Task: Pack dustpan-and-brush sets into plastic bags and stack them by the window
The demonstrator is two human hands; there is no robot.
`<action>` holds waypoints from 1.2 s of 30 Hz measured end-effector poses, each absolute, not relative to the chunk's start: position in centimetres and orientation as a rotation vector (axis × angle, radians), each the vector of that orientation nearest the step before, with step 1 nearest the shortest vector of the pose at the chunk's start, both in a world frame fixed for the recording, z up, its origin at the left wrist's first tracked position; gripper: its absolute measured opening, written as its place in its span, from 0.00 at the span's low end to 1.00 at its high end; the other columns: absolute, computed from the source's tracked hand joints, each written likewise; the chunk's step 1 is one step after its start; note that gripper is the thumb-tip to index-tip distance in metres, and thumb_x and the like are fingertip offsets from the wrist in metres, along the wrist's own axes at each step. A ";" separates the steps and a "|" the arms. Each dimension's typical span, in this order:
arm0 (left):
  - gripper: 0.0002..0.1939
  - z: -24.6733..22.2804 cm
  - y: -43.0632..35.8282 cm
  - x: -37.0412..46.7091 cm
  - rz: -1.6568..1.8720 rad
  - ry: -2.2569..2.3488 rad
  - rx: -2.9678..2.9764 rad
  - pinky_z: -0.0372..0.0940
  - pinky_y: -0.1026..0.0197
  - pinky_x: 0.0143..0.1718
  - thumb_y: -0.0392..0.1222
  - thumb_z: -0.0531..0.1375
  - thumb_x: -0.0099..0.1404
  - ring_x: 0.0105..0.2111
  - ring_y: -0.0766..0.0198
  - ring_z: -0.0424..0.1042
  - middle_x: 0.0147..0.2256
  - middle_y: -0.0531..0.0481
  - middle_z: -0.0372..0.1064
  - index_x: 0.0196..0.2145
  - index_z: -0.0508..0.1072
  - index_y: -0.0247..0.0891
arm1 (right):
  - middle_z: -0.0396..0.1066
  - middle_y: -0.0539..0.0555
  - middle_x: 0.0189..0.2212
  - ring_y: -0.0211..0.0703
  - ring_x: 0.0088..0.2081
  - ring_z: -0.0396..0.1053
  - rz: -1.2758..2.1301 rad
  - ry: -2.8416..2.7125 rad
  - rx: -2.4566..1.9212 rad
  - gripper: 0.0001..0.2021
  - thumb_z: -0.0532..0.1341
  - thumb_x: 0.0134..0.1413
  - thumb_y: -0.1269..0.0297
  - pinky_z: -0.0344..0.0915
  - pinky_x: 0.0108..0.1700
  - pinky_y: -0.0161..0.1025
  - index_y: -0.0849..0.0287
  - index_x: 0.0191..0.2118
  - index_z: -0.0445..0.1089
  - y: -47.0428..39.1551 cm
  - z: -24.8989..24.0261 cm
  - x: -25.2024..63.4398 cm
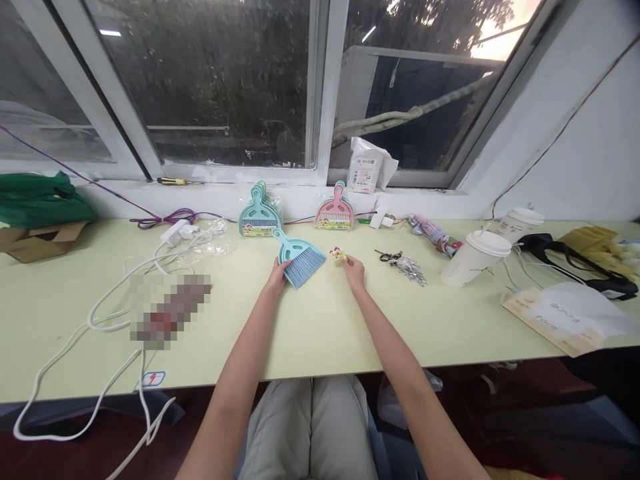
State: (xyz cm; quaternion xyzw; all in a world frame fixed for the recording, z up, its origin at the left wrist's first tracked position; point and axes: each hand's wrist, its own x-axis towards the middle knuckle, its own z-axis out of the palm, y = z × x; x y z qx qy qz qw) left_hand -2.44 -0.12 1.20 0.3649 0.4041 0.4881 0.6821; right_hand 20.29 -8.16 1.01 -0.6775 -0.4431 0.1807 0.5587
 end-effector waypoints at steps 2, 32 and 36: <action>0.22 1.3 -0.5 -2.1 1.090 0.882 0.823 0.68 0.60 0.43 0.38 0.65 0.53 0.46 0.59 0.71 0.45 0.48 0.71 0.46 0.67 0.44 | 0.70 0.58 0.54 0.50 0.57 0.65 0.401 -1.059 -1.459 0.21 0.55 0.58 0.54 0.52 0.63 0.52 0.58 0.52 0.70 -8.3 1.6 19.0; 0.32 1.4 -2.7 0.1 1.139 0.661 1.047 0.66 0.52 0.48 0.35 0.71 0.42 0.46 0.52 0.71 0.44 0.46 0.70 0.46 0.69 0.40 | 0.68 0.58 0.55 0.48 0.56 0.67 0.995 -0.711 -1.123 0.28 0.65 0.49 0.57 0.66 0.57 0.49 0.54 0.57 0.60 -8.8 -0.4 14.3; 0.30 1.9 -3.0 -0.6 1.029 0.601 1.108 0.66 0.50 0.48 0.40 0.71 0.45 0.45 0.51 0.72 0.45 0.43 0.71 0.47 0.70 0.38 | 0.77 0.51 0.38 0.45 0.43 0.75 1.121 -0.588 -0.930 0.20 0.71 0.38 0.67 0.73 0.49 0.46 0.55 0.40 0.69 -8.5 -0.4 15.0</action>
